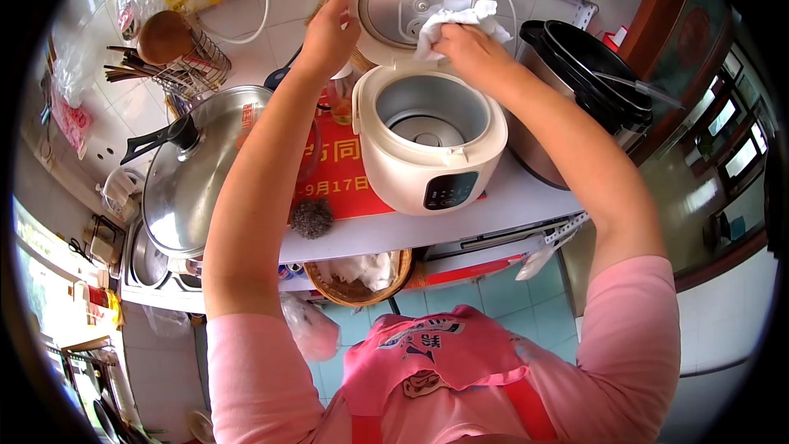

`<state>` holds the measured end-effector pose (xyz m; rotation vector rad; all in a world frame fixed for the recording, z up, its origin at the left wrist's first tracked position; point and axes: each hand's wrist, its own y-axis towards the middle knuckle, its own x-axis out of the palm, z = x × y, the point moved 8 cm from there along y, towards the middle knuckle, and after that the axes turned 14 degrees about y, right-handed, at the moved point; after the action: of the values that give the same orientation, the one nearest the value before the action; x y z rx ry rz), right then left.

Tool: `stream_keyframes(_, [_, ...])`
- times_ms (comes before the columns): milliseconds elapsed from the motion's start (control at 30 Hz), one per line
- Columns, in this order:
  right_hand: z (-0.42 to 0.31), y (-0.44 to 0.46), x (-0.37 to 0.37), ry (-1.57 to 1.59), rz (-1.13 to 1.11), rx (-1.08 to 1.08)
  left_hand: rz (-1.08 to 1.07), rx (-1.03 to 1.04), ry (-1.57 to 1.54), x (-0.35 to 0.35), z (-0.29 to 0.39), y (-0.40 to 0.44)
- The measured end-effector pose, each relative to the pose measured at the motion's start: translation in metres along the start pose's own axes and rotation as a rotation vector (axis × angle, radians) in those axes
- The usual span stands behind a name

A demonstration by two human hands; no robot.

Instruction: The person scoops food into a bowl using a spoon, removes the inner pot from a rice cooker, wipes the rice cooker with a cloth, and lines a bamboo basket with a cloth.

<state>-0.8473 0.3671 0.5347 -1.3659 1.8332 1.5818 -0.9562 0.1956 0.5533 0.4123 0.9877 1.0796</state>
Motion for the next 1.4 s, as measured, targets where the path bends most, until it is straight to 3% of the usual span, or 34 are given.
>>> stream_keyframes(100, [0.005, -0.001, -0.02, -0.173, 0.036, -0.042, 0.034, -0.023, 0.006, -0.003, 0.001, -0.002])
stream_keyframes(133, [-0.004, -0.003, -0.028, -0.332, 0.028, -0.143, 0.033, -0.021, 0.003, -0.004, 0.003, -0.002])
stream_keyframes(267, [-0.009, 0.003, -0.062, -0.467, 0.066, -0.151, 0.004, -0.019, -0.013, -0.003, 0.006, -0.002])
stream_keyframes(300, [-0.013, 0.007, -0.067, -0.468, 0.066, -0.15, 0.011, -0.019, -0.004, -0.002, 0.004, -0.002])
stream_keyframes(367, [-0.038, 0.012, -0.082, -0.353, 0.215, -0.388, 0.026, -0.006, -0.014, -0.001, 0.001, -0.001])
stream_keyframes(433, [-0.058, 0.025, -0.081, -0.346, 0.251, -0.412, 0.038, 0.009, -0.023, -0.001, 0.002, 0.001])
stream_keyframes(500, [-0.102, 0.022, -0.079, -0.265, 0.289, -0.613, -0.001, -0.018, 0.005, 0.0, 0.002, -0.001])
stream_keyframes(567, [-0.09, 0.031, -0.072, -0.214, 0.295, -0.547, -0.003, -0.019, 0.017, 0.0, 0.003, 0.0])
stream_keyframes(633, [-0.055, 0.041, -0.07, -0.223, 0.243, -0.187, -0.004, -0.025, 0.027, -0.001, 0.009, -0.003])
stream_keyframes(767, [-0.031, 0.009, -0.062, -0.308, 0.229, -0.238, 0.068, -0.072, 0.014, -0.004, 0.002, -0.003])
stream_keyframes(833, [-0.009, -0.005, -0.054, -0.274, 0.174, -0.097, 0.057, -0.064, 0.021, -0.001, -0.006, 0.002])
stream_keyframes(867, [-0.004, -0.006, -0.051, -0.335, 0.187, -0.195, 0.046, -0.066, 0.017, 0.001, -0.009, 0.003])
stream_keyframes(933, [-0.019, 0.006, -0.063, -0.194, 0.229, -0.119, 0.033, -0.064, 0.015, 0.002, -0.008, 0.004])
stream_keyframes(1100, [-0.069, 0.033, -0.062, -0.203, 0.389, -0.505, 0.055, -0.004, -0.068, 0.002, 0.0, 0.0])
stream_keyframes(1167, [-0.066, 0.037, -0.051, -0.213, 0.361, -0.478, 0.055, -0.016, -0.047, 0.002, -0.004, 0.001])
stream_keyframes(1233, [-0.032, 0.046, -0.042, -0.044, 0.301, -0.177, 0.061, -0.029, -0.027, 0.0, -0.005, 0.001])
stream_keyframes(1400, [-0.022, 0.006, -0.033, -0.215, 0.23, -0.276, 0.067, -0.019, 0.025, 0.0, -0.008, 0.004])
